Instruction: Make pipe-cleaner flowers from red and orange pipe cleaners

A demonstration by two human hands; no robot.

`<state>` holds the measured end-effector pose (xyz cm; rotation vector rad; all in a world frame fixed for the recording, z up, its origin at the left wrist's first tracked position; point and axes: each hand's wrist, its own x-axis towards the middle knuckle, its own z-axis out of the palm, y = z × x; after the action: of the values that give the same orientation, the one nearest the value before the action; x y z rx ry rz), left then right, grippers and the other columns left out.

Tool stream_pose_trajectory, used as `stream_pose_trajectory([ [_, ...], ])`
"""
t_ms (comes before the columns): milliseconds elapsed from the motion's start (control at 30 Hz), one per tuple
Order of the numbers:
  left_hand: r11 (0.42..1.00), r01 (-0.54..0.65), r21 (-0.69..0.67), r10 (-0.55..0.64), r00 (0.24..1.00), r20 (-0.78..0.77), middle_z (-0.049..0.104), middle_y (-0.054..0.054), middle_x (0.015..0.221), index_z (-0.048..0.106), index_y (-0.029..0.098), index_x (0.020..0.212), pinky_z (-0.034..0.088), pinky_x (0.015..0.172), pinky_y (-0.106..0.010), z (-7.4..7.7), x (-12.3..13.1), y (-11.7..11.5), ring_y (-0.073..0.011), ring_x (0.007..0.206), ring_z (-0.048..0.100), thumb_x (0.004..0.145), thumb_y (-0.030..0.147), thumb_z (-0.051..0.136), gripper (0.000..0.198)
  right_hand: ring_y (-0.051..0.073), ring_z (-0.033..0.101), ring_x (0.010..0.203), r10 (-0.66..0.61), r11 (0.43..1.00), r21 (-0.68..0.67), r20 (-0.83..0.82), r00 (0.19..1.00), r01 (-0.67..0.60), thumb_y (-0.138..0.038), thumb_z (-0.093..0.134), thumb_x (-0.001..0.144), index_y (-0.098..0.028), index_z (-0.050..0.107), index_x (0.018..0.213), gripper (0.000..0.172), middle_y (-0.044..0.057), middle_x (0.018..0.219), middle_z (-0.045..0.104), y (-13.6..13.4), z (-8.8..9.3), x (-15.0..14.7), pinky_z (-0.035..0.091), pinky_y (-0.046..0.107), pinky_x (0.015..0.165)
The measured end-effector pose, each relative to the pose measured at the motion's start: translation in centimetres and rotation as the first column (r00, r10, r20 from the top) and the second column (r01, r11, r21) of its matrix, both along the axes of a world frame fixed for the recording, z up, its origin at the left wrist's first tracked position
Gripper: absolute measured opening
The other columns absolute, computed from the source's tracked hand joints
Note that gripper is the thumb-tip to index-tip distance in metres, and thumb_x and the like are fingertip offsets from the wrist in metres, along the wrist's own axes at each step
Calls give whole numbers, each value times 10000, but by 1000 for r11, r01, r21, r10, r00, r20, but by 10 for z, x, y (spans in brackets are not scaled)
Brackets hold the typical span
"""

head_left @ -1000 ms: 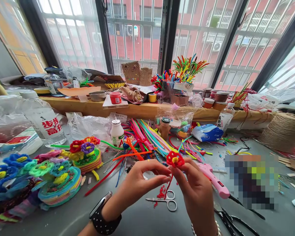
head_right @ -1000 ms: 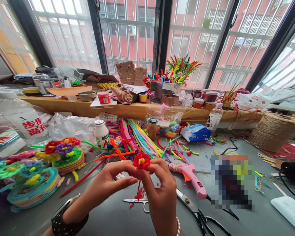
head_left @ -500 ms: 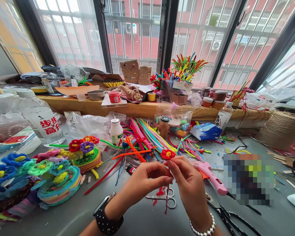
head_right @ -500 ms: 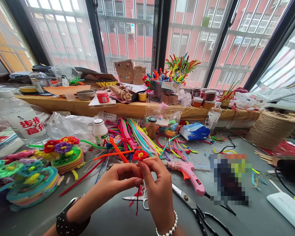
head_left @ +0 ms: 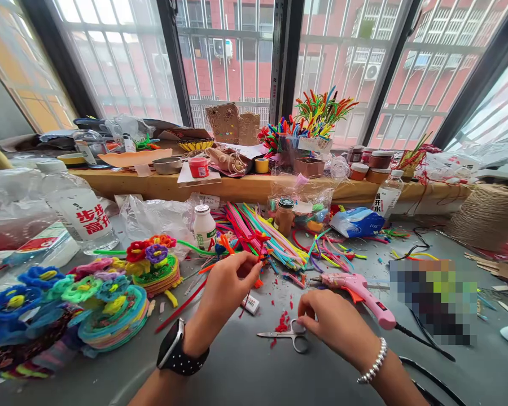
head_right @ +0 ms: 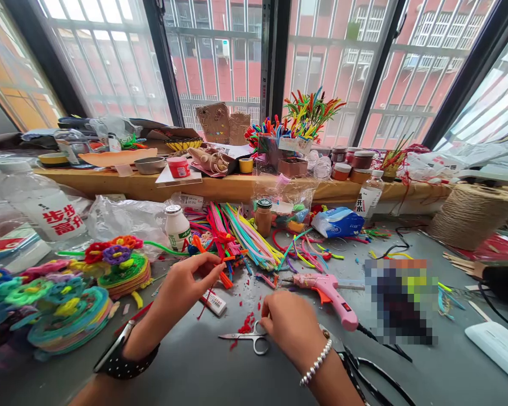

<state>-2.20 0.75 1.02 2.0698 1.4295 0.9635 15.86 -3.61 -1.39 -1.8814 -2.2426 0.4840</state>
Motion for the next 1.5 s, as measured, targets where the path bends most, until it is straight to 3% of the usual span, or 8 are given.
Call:
stream_pose_trajectory([
  [133, 996, -20, 92, 42, 971, -237, 594, -2, 594, 532, 184, 683, 351, 523, -224, -5, -3, 1, -135, 558, 527, 754, 295, 406, 183, 168, 571, 659, 57, 995, -84, 39, 998, -53, -199, 583, 630, -217, 615, 723, 100, 0, 664, 638, -6, -6, -1, 311, 219, 514],
  [433, 974, 226, 3, -184, 801, -570, 604, -17, 621, 497, 193, 679, 295, 480, -225, -15, 0, 1, -159, 564, 541, 744, 199, 388, 127, 232, 608, 691, 115, 989, -116, 227, 967, -91, -97, 447, 622, -163, 587, 797, 234, 83, 748, 661, -14, -15, -11, 321, 246, 502],
  [700, 962, 263, -74, -253, 751, -610, 606, -43, 719, 487, 195, 682, 353, 553, -246, -20, 3, 0, -199, 682, 570, 682, 140, 404, 100, 224, 603, 678, 122, 989, -112, 193, 974, -101, -127, 463, 615, -183, 615, 740, 204, 67, 726, 662, -15, -10, -5, 319, 245, 502],
  [900, 979, 179, -98, -201, 758, -621, 576, -30, 611, 488, 189, 616, 316, 482, -239, -20, -9, 4, -183, 574, 545, 654, 129, 401, 112, 197, 584, 671, 114, 991, -93, 148, 982, -101, -158, 506, 643, -232, 633, 730, 172, 26, 684, 653, -13, -8, 6, 317, 236, 522],
  [1000, 991, 117, -62, -133, 877, -462, 555, -5, 591, 475, 187, 614, 318, 488, -230, -12, -11, 5, -145, 543, 509, 687, 165, 401, 107, 171, 564, 617, 63, 998, 9, 116, 991, -64, -171, 516, 667, -206, 604, 705, 102, 13, 641, 628, -11, -5, 9, 316, 230, 511],
  [1133, 998, 17, -53, -15, 999, 45, 536, 7, 615, 435, 176, 657, 351, 515, -225, 2, -6, 4, -116, 550, 478, 760, 280, 387, 154, 136, 515, 545, -8, 977, 213, -68, 998, 22, -206, 512, 706, -186, 552, 684, 50, -12, 580, 565, -10, 3, 7, 329, 223, 502],
  [1300, 921, 263, -286, -85, 855, 512, 556, 5, 678, 448, 155, 692, 399, 583, -234, 8, 1, -2, -105, 598, 519, 755, 312, 447, 169, 117, 427, 468, -36, 964, 220, -447, 894, 149, -303, 488, 743, -186, 552, 676, 148, -37, 495, 458, -12, 5, 1, 305, 219, 451],
  [1500, 863, 337, -375, -46, 793, 607, 545, 11, 631, 507, 129, 669, 389, 575, -210, 7, 10, -9, -93, 593, 495, 704, 299, 538, 176, 82, 340, 464, -64, 984, 29, -863, 502, 175, -437, 530, 686, -179, 419, 584, 298, -56, 515, 355, -14, -4, -19, 293, 193, 423],
])
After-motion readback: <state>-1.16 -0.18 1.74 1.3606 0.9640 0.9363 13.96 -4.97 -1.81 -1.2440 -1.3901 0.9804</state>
